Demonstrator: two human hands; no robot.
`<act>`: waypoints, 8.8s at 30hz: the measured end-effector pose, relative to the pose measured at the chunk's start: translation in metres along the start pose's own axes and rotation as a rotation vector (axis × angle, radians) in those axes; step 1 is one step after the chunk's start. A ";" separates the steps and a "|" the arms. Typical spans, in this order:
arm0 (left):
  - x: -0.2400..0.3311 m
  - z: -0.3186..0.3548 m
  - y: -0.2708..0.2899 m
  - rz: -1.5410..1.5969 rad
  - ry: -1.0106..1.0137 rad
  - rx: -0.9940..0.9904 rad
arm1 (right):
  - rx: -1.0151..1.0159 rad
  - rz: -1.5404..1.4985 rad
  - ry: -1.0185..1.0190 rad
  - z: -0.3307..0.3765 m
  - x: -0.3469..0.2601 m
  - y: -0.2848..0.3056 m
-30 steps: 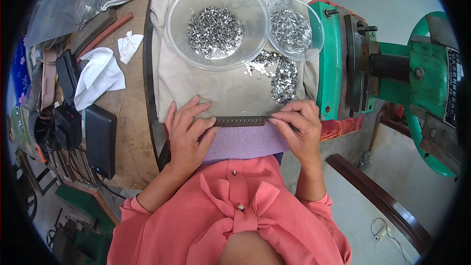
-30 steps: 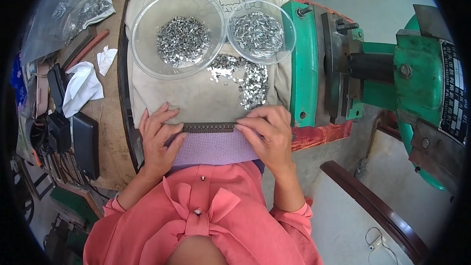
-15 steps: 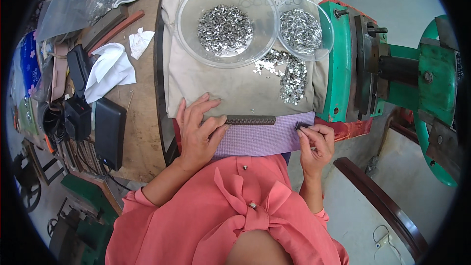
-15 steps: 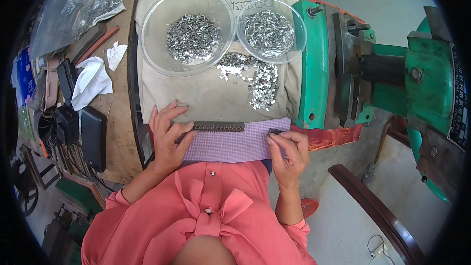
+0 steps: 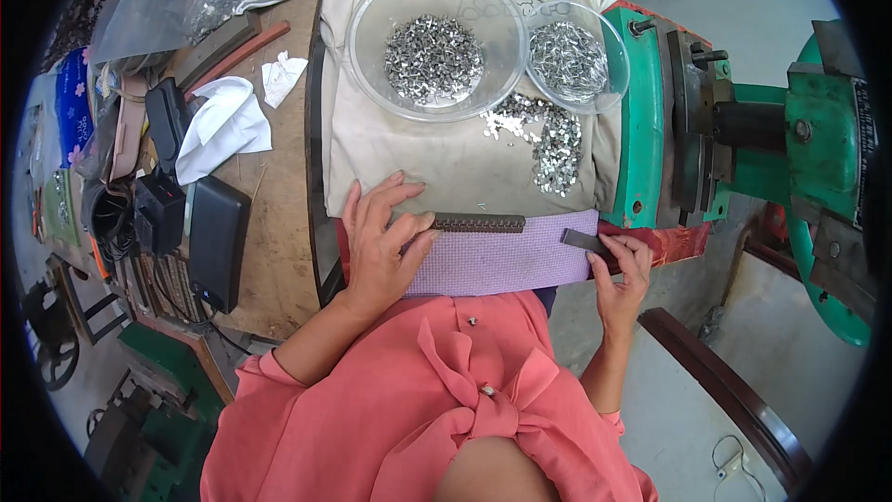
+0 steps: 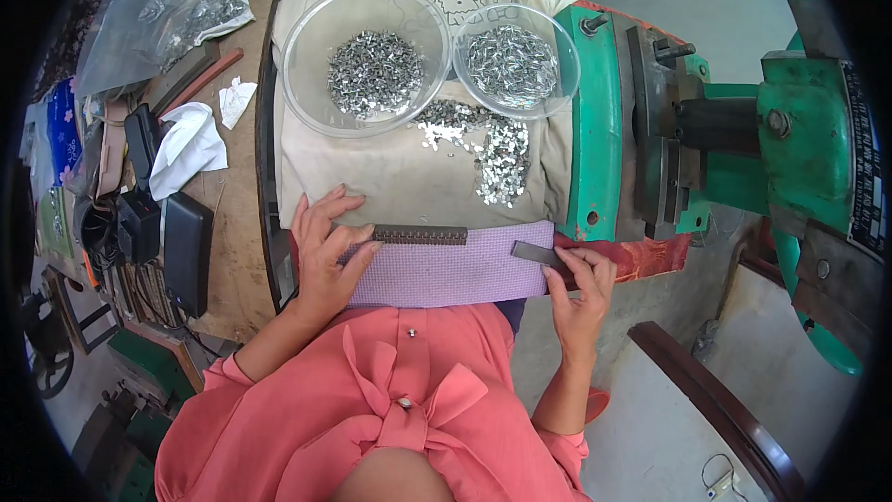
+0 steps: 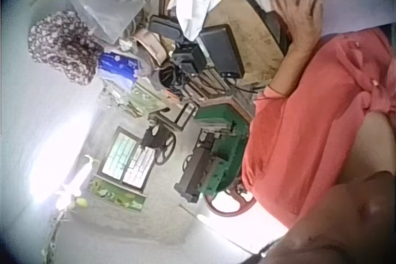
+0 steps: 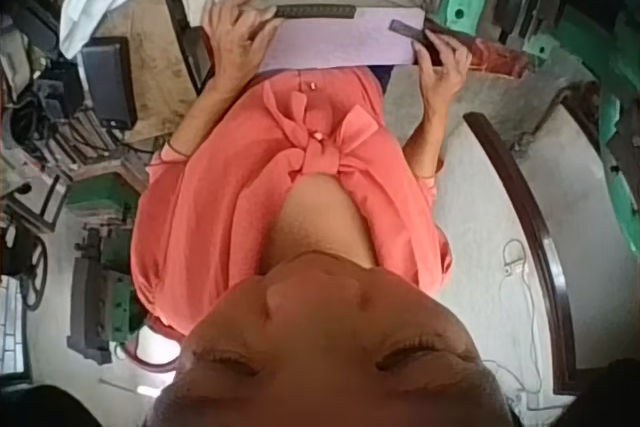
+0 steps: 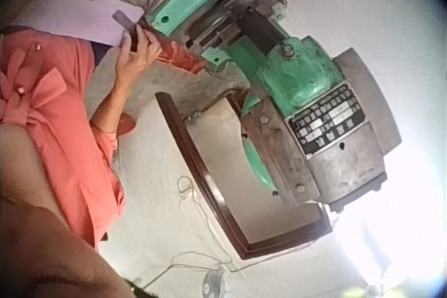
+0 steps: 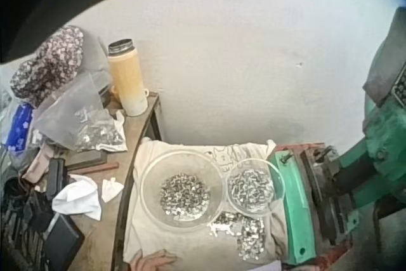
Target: The person assembles small metal components by hand, placing them into a metal strip and using a green press machine to secure them. They repeatedly pick up components from a bowl, align them in the strip, and operate the press to complete the assembly.
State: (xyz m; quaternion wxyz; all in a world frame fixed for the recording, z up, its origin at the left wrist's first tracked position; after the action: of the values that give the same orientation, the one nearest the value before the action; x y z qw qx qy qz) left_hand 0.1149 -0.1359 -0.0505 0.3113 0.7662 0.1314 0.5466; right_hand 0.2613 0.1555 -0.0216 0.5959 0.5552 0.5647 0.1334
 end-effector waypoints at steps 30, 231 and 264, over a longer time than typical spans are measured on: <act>0.007 -0.018 0.019 -0.031 0.116 -0.030 | -0.215 -0.227 0.374 -0.044 -0.131 -0.063; 0.190 -0.167 -0.203 0.293 -0.398 -0.065 | 1.465 0.067 -0.066 -0.104 0.198 0.473; 0.199 -0.125 -0.180 0.361 -0.410 -0.086 | 1.412 0.104 -0.048 -0.118 0.180 0.496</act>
State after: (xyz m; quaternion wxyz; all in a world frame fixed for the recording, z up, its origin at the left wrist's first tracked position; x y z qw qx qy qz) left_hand 0.0983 0.1525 0.0144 0.2609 0.8580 -0.0964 0.4318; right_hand 0.4550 0.5298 0.3166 0.0988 0.8378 0.4758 -0.2487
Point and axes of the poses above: each hand's wrist, its own z-axis away from the middle knuckle, its own y-axis out of the back of the hand, x = y × z, the point moved 7 cm from there along -z, towards the middle knuckle, and after that the axes turned 12 degrees about x, right-handed, at the moved point
